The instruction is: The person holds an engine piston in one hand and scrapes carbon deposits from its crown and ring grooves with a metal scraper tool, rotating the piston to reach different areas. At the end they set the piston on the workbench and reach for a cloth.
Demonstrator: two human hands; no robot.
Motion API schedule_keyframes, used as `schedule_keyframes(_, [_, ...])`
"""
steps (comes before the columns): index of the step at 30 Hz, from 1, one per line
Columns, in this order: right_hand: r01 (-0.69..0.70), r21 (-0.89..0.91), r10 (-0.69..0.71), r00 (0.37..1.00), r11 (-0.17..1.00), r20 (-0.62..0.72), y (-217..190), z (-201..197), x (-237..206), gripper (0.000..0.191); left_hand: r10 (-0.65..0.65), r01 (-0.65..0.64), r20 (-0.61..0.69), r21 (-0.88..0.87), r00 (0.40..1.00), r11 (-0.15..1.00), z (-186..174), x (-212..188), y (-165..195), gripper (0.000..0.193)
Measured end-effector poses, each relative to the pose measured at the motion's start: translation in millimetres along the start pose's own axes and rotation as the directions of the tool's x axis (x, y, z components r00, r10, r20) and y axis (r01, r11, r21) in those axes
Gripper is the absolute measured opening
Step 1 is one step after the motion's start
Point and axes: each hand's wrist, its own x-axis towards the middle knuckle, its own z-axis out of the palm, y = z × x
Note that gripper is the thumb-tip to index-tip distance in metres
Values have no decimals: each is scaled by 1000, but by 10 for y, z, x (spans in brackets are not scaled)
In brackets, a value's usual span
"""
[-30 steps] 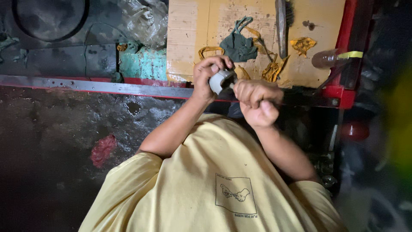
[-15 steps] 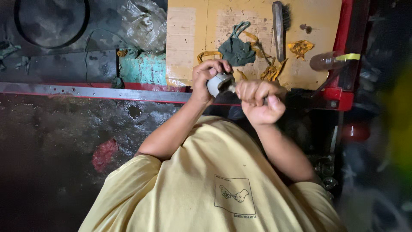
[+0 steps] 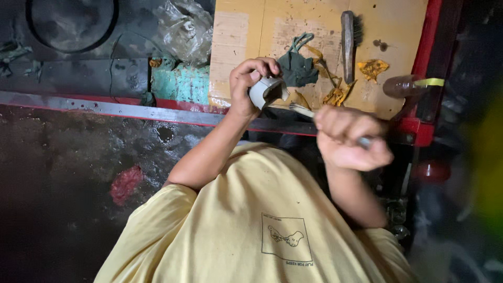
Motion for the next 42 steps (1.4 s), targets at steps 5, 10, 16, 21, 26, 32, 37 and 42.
schedule_keyframes(5, [2,-9,-2,1000,1000,6,-126,52,174,48,-61,61,-9,-23,998,998,52,-17,-14,22])
schedule_keyframes(10, [-70,-23,71,997,997,31,231,84,158,48,-102,102,22,-27,995,994,93,-86,-62,23])
schedule_keyframes(16, [-129,98,134,990,987,-49,360,29,70,44,-114,114,7,10,993,993,74,-123,-94,23])
schedule_keyframes(21, [-59,-15,59,998,998,-34,377,36,72,44,-135,134,-28,-31,990,990,59,-132,-131,21])
schedule_keyframes(26, [-176,121,187,979,977,-87,324,0,61,43,-106,106,9,23,994,994,64,-151,-153,21])
schedule_keyframes(32, [-103,-23,102,994,994,-40,381,-35,-39,42,-160,160,-23,14,987,987,79,-171,-180,22])
schedule_keyframes(37, [-158,98,165,984,983,-65,347,-90,-68,42,-152,151,-18,-5,988,988,106,-172,-211,22])
schedule_keyframes(42, [-121,-5,120,989,993,-88,368,-89,-56,43,-173,172,-37,-28,984,985,115,-167,-212,21])
